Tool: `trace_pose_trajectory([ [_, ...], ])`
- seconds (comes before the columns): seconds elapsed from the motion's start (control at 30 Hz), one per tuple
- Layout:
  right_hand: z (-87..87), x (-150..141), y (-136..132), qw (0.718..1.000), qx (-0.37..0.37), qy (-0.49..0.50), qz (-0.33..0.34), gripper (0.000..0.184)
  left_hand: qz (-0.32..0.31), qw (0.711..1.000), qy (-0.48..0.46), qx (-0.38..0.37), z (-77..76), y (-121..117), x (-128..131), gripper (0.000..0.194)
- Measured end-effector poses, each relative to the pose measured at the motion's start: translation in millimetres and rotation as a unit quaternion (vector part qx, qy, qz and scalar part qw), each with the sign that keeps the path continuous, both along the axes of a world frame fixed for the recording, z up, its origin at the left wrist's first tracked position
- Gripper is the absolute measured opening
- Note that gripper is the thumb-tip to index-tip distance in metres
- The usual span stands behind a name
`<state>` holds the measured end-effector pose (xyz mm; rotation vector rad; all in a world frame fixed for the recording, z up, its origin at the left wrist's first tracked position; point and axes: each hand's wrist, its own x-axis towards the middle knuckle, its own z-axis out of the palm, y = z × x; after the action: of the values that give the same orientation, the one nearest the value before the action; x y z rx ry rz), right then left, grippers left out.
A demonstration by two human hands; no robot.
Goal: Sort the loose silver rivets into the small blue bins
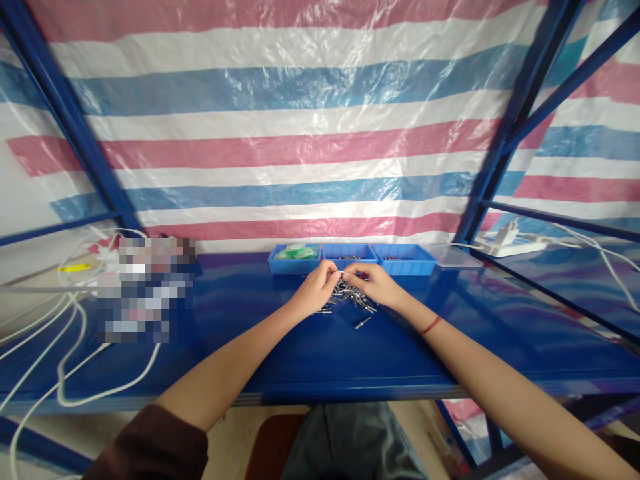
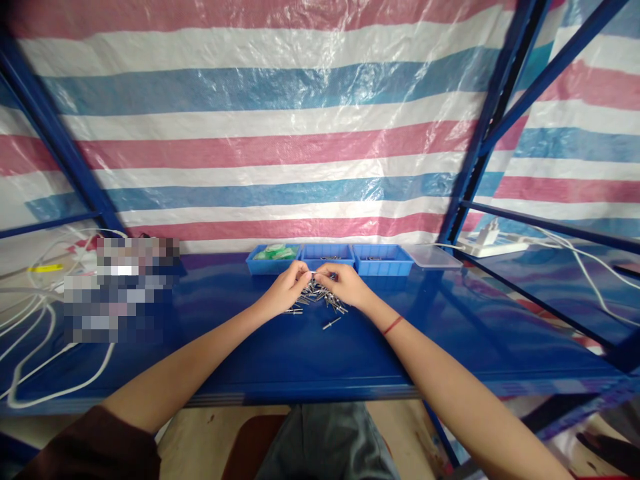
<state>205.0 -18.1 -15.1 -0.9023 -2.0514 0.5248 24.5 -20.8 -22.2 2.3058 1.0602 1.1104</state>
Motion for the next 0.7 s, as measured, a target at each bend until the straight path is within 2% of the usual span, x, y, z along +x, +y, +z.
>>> trace_pose_trajectory([
  [0.2, 4.3, -3.0, -3.1, 0.994, -0.033, 0.105, -0.004, 0.029, 0.005, 1.000, 0.018, -0.017, -0.9, -0.1, 0.3, 0.021],
  [0.3, 5.5, -5.2, -5.4, 0.991, -0.031, 0.133, -0.017, 0.029, 0.003, 0.999, 0.038, 0.000, -0.9, -1.1, 1.8, 0.026],
  [0.5, 4.3, -4.0, -5.7, 0.994, -0.024, 0.105, -0.032, 0.033, -0.030, 0.998, 0.014, 0.062, -5.0, 1.3, 2.0, 0.021],
  [0.7, 3.7, -5.7, -6.8, 0.992, 0.018, 0.108, -0.059, 0.033, 0.001, 0.998, -0.006, 0.066, -2.6, 1.6, 2.2, 0.017],
])
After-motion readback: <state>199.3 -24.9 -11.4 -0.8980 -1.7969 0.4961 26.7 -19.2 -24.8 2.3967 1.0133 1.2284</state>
